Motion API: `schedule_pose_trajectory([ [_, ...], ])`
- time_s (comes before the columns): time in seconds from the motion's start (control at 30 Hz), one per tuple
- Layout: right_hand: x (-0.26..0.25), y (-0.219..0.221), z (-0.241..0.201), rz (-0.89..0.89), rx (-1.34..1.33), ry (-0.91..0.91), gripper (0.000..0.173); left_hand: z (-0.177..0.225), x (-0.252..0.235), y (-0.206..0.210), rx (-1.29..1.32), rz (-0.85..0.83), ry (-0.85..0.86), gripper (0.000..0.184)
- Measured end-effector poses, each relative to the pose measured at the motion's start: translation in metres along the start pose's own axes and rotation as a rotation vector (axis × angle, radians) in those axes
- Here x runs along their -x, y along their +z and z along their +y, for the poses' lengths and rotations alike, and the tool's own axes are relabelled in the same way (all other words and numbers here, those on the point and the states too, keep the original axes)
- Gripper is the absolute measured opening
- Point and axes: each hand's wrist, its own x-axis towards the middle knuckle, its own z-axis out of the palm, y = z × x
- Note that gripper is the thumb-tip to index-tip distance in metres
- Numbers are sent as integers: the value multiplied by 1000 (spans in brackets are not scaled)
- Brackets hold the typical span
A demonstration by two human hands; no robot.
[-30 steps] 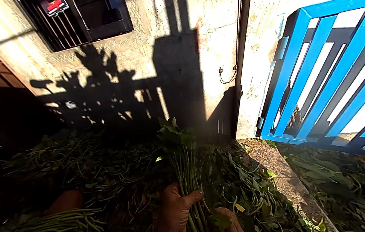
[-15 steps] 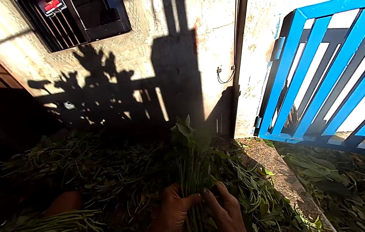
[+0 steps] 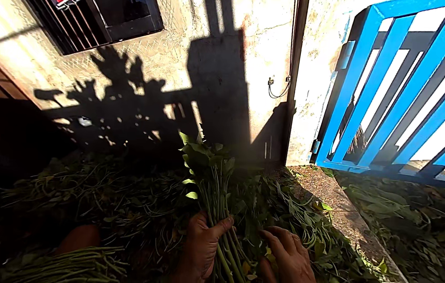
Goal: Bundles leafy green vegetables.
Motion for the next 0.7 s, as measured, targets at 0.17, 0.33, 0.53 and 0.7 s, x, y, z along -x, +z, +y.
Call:
schedule_pose_trajectory([
  [0.17, -1, 42, -6, 61, 35, -172, 24, -2, 2, -1, 2, 110, 50, 24],
  [0.33, 16, 48, 38, 161, 114, -225, 24, 13, -13, -24, 49, 392, 246, 21],
  [0.53, 27, 66, 54, 157, -352, 109, 28, 5, -2, 1, 67, 414, 231, 26],
  [0.7, -11, 69, 63, 547, -1341, 854, 23, -3, -5, 17, 117, 491, 364, 24],
])
